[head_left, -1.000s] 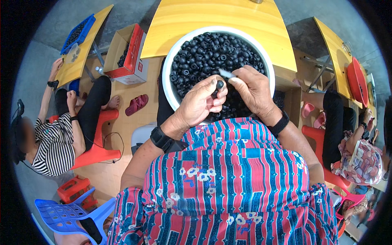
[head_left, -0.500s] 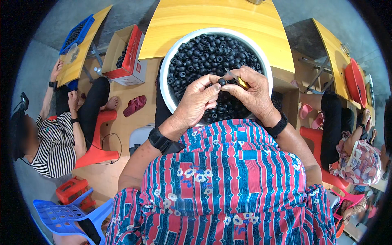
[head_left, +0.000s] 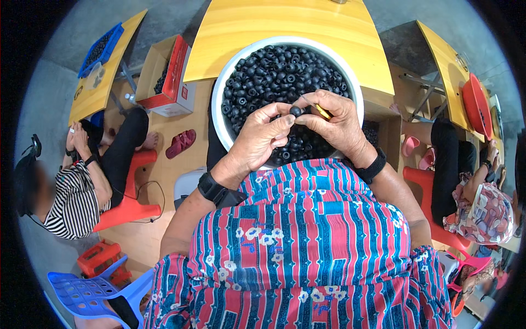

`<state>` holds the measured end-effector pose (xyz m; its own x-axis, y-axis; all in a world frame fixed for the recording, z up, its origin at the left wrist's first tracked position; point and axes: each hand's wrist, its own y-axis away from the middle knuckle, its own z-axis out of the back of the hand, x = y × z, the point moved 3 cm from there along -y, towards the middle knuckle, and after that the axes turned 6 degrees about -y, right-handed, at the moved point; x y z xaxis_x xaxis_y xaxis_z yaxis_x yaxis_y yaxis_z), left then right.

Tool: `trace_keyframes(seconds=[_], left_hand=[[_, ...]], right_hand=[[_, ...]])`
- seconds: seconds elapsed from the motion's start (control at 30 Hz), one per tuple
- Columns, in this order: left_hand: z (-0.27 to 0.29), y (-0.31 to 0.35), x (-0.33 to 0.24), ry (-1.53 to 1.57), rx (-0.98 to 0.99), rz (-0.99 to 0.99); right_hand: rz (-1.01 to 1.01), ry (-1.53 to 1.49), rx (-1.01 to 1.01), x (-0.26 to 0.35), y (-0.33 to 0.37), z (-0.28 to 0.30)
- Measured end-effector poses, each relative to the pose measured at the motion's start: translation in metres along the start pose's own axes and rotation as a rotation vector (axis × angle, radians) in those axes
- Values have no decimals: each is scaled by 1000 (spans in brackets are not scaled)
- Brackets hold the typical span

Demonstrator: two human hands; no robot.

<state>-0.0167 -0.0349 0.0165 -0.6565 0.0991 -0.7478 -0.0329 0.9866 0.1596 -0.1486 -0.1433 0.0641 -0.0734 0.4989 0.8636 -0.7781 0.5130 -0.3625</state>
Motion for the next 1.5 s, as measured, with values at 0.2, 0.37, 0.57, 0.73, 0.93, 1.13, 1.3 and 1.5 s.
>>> trace_keyframes(seconds=[0.2,0.37,0.57,0.73,0.93,1.13,1.3,1.5], left_hand=[[1,2,2,23,20,15],[1,1,2,39,28,38],[-3,2,-1,24,115,45],[-2,1,2,31,97,35],[-1,1,-1,-50,99,-15],[-4,4,-6,-76,37,-153],[-3,5,-8,-102,36,-193],[-2,5,-8,-100,60,-188]], right_hand=[[0,-63,16,-4,2,-2],[-7,-105,24,-8,2,-4],[28,-76,39,-7,2,-2],[70,-98,30,-3,3,-2],[73,31,26,4,3,0],[162,184,-15,13,6,7],[204,326,16,18,7,-1],[211,362,3,18,7,-1]])
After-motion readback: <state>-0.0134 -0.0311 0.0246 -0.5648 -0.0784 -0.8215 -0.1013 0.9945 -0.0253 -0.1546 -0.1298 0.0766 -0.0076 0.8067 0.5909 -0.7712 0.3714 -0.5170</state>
